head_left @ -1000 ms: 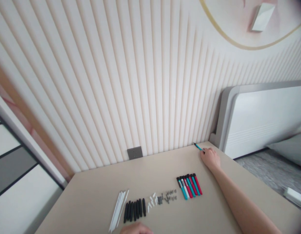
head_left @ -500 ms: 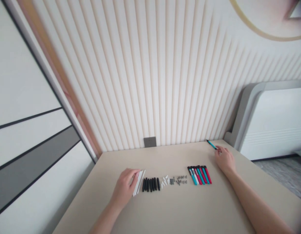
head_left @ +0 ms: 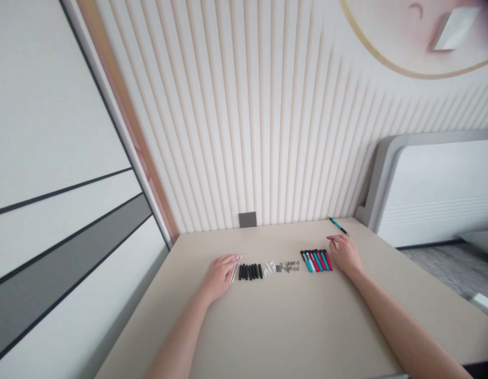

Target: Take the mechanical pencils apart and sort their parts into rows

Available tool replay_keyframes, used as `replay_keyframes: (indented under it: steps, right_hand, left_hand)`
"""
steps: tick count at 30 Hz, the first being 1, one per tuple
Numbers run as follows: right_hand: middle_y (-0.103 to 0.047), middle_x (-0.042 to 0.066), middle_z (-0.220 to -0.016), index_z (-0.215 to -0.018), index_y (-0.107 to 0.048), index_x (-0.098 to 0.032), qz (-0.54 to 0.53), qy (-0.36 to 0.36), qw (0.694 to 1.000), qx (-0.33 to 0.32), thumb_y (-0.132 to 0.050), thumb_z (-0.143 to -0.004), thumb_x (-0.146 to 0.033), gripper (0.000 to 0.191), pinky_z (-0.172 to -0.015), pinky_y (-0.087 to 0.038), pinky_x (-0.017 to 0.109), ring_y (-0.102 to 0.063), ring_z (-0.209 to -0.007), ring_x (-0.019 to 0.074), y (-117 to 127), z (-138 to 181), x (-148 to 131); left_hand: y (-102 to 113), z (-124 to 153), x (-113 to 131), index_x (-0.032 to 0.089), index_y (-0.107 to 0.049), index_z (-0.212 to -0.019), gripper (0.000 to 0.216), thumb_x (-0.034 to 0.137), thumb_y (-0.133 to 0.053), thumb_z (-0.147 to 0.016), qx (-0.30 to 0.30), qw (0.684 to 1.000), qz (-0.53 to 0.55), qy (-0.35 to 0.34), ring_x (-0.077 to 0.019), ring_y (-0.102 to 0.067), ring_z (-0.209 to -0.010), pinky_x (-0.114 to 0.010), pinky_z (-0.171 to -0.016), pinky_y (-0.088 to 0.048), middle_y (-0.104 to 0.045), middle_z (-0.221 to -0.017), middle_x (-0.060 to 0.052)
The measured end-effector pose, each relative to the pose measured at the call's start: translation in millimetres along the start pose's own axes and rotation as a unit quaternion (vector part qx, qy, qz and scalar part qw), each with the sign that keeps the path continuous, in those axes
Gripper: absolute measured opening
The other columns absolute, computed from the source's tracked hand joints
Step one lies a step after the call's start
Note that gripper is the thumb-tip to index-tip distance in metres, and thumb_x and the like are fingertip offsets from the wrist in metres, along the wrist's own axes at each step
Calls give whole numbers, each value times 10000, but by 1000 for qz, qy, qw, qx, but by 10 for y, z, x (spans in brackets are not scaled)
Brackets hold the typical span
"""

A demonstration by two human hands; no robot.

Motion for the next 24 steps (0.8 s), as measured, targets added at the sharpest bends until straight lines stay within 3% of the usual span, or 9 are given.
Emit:
replay_keyframes:
  steps: [4, 10, 17, 24]
  right_hand:
    - [-656, 82, -1067, -1009, -685, -188, 13, 17, 1000, -16, -414, -855, -234, 316, -942, -398, 360, -562, -1046, 237, -13, 17, -46]
    - [-663, 75, -1074, -1010, -691, -188, 5, 10, 999, -32, -420, -848, -242, 321, -950, -401, 359, -573, -1039, 240, -76, -8, 32]
    - [-670, 80, -1076, -1000, -702, -192, -7, 2, 998, -59, -424, -843, -254, 325, -948, -409, 367, -585, -1040, 240, -170, -33, 117]
    - [-671, 83, -1070, -988, -701, -190, -19, 13, 998, -61, -430, -838, -263, 318, -948, -416, 367, -588, -1034, 239, -167, -46, 137]
  left_hand:
    - [-23, -3, -34, 250, -660, -1181, 421, 85, -414, -881, 2, 1000, 4, 11, -197, -532, -1215, -422, -1070, -383, -623, -1282, -31]
    - [-6, 1, -26, 226, -670, -1157, 330, 203, -435, -927, 17, 1000, 12, 14, -201, -562, -1175, -403, -1057, -395, -650, -1238, -48]
    - [-36, -21, -92, 245, -678, -1094, 286, 207, -455, -919, 23, 999, -26, 16, -213, -547, -1173, -436, -1035, -388, -651, -1226, -36]
    - [4, -54, 24, 247, -599, -1206, 319, 332, -524, -907, 25, 999, -20, -23, -229, -525, -1183, -444, -1053, -367, -625, -1239, -58]
Point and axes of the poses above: each hand's wrist, its own z-axis away from the middle knuckle, its own y-axis out of the back of the hand, x = y × z, the point moved 3 cm from there along -z, towards the middle knuckle
